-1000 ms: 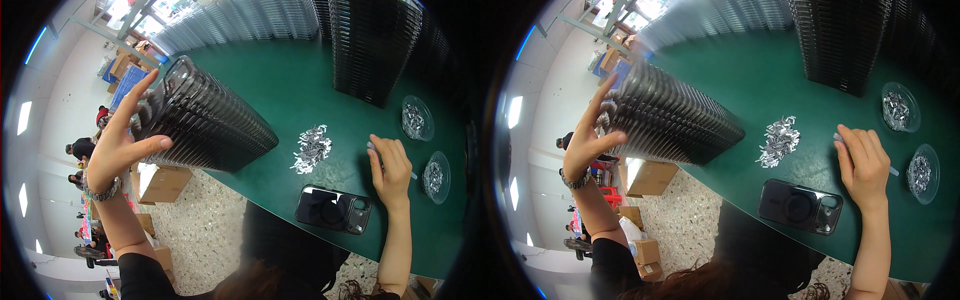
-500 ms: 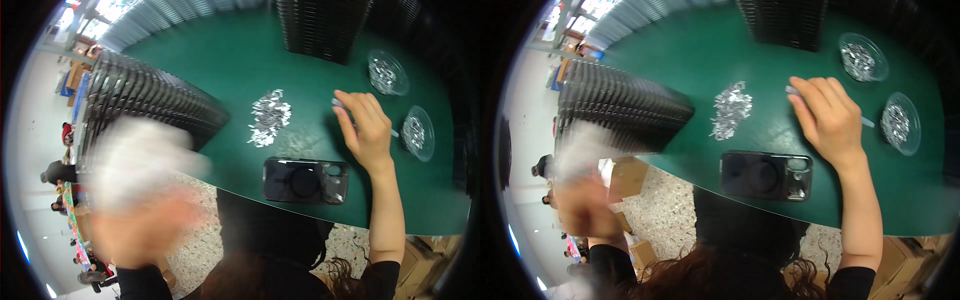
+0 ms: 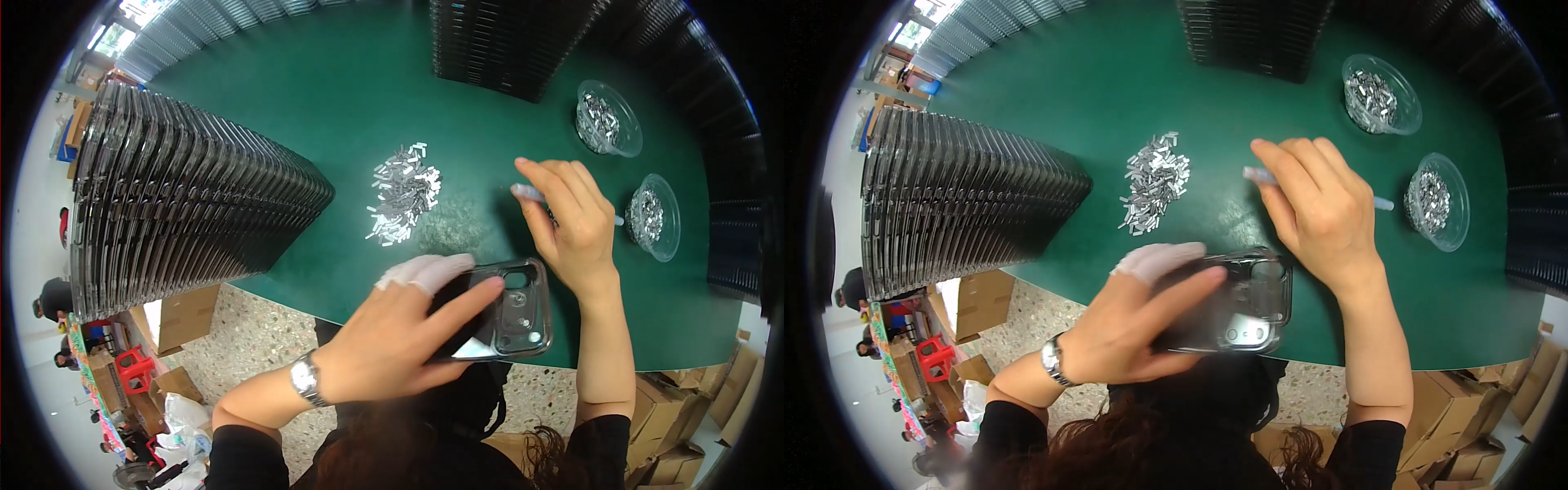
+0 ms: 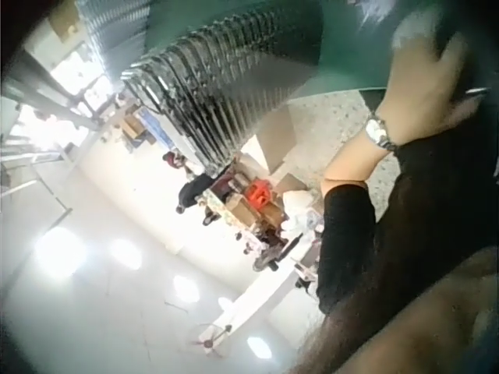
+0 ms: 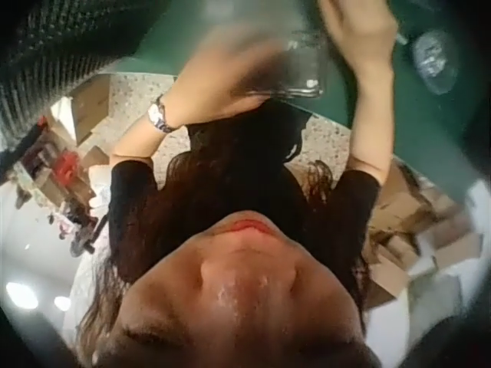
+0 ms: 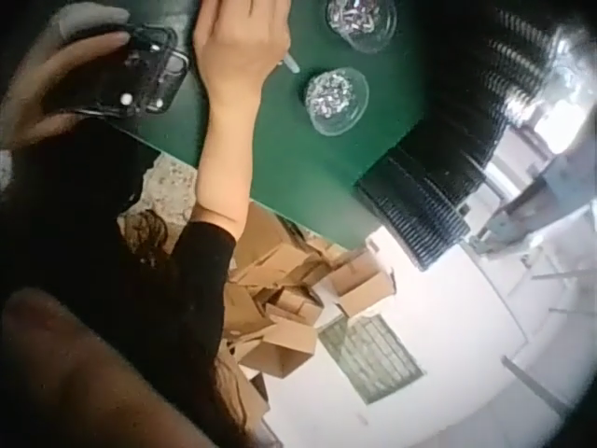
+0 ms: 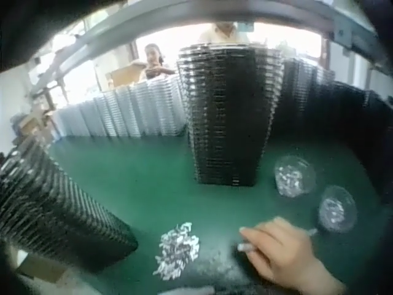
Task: Inserting and pressing MagSafe magnets into phone cases at a manufacturing workstation.
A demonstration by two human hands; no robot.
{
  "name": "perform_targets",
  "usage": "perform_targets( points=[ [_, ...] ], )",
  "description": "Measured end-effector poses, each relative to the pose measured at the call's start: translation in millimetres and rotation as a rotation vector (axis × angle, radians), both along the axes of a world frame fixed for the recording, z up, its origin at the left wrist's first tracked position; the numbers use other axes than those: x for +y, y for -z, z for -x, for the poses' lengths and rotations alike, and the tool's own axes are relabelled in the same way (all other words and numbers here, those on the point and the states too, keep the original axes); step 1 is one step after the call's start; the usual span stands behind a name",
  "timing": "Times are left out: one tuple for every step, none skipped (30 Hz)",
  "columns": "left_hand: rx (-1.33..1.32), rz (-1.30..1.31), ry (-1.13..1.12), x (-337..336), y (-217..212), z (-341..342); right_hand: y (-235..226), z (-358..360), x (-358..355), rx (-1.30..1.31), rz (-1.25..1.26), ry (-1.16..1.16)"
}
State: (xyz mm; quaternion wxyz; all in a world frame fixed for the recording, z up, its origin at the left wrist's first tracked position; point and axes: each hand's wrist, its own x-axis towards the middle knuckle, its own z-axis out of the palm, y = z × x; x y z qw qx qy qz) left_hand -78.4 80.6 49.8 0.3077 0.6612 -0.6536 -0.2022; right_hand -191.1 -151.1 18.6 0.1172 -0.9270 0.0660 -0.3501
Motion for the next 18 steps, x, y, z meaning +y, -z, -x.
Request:
perform_targets(
  points=[
    [0.088, 0.065, -0.053, 8, 0, -5, 0, -1, 2, 0.010, 0.015, -0.007],
    [0.153, 0.140, -0.128, 17, 5, -11, 3, -3, 4, 0.031, -0.021, -0.011],
    [0.144, 0.169, -0.205, 27, 8, -14, 2, 0, 4, 0.058, -0.047, -0.003],
    [0.240, 0.079, -0.326, 37, 8, -14, 7, -1, 5, 0.082, -0.094, -0.009],
    [0.337, -0.012, -0.443, 45, 9, -14, 9, -6, 6, 0.130, -0.137, 0.006],
    [0.269, 0.047, -0.507, 57, 19, -17, 5, -15, 11, 0.190, -0.189, -0.017],
    [0.201, 0.105, -0.569, 63, 28, -21, 1, -26, 13, 0.251, -0.241, -0.037],
    [0.199, 0.129, -0.599, 65, 31, -24, 0, -40, 13, 0.259, -0.231, -0.035],
    [0.213, 0.137, -0.595, 67, 37, -25, 2, -54, 10, 0.343, -0.276, -0.050],
    [0.337, 0.102, -0.654, 69, 43, -27, 5, -69, 7, 0.423, -0.319, -0.071],
    [0.463, 0.066, -0.708, 70, 48, -29, 7, -81, 4, 0.429, -0.305, -0.068],
    [0.485, 0.040, -0.762, 67, 47, -28, 10, -91, 2, 0.495, -0.332, -0.072],
    [0.500, 0.052, -0.762, 69, 46, -31, 14, -98, -1, 0.560, -0.358, -0.075],
    [0.498, -0.034, -0.738, 71, 45, -35, 17, -102, -6, 0.525, -0.321, -0.120],
    [0.493, -0.122, -0.721, 74, 46, -36, 17, -106, -6, 0.535, -0.305, -0.125],
    [0.517, -0.035, -0.729, 74, 51, -36, 14, -109, -7, 0.541, -0.241, -0.164],
    [0.526, -0.016, -0.736, 74, 50, -37, 10, -112, -7, 0.543, -0.175, -0.203],
    [0.533, -0.002, -0.694, 73, 48, -40, 4, -111, -9, 0.539, -0.126, -0.218]
  ],
)
